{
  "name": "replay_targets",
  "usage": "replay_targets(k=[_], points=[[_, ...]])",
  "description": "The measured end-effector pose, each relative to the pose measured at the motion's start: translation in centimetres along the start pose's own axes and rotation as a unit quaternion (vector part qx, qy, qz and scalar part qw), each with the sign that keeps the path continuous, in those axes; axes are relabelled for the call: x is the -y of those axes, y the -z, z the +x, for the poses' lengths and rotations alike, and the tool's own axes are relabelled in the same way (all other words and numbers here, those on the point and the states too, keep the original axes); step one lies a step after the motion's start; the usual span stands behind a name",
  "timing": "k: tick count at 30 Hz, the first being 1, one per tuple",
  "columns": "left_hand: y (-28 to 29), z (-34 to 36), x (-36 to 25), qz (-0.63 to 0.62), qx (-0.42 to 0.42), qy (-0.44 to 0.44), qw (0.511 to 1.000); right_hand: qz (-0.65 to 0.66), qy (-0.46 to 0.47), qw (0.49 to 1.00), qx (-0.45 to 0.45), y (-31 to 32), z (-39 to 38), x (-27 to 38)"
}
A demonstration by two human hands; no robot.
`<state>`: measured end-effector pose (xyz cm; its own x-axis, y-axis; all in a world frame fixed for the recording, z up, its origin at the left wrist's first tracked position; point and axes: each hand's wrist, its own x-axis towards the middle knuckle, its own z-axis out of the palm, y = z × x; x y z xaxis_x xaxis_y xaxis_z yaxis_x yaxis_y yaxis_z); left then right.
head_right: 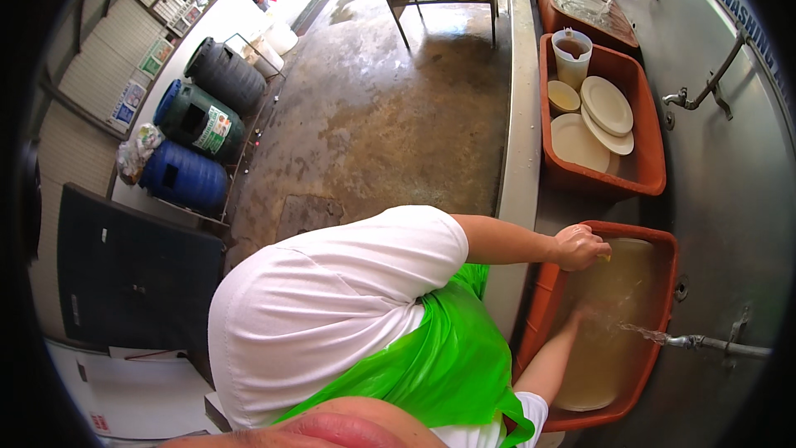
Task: The person washes white plates and bowls in a three-basin sink using a yellow sponge and running water. They scrub each item, rinse it, and place it into a red tray. The person repeats this process for multiple items throughout the clip.
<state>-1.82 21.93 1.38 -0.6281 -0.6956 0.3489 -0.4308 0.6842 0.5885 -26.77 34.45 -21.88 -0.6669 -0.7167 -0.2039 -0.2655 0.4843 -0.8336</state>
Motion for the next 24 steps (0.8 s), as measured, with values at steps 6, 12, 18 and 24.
replay_targets(k=[6, 12, 18, 24], points=[[0.0, -0.6, 0.6, 0.006, -0.004, -0.001, 1.0, -0.031, -0.003, 0.999, 0.025, -0.6, -0.7, 0.6], [-0.4, -0.4, 0.7, 0.0, -0.021, -0.01, 1.0, -0.081, 0.004, 0.996, 0.036, -1.2, 0.1, 3.0], [0.3, -0.1, 0.1, 0.019, 0.004, -0.002, 1.0, -0.187, 0.014, 0.982, 0.022, 0.3, -0.7, 4.8], [0.5, -0.8, 0.7, -0.015, 0.003, 0.007, 1.0, -0.1, 0.043, 0.986, -0.126, 1.4, -3.2, 10.8]])
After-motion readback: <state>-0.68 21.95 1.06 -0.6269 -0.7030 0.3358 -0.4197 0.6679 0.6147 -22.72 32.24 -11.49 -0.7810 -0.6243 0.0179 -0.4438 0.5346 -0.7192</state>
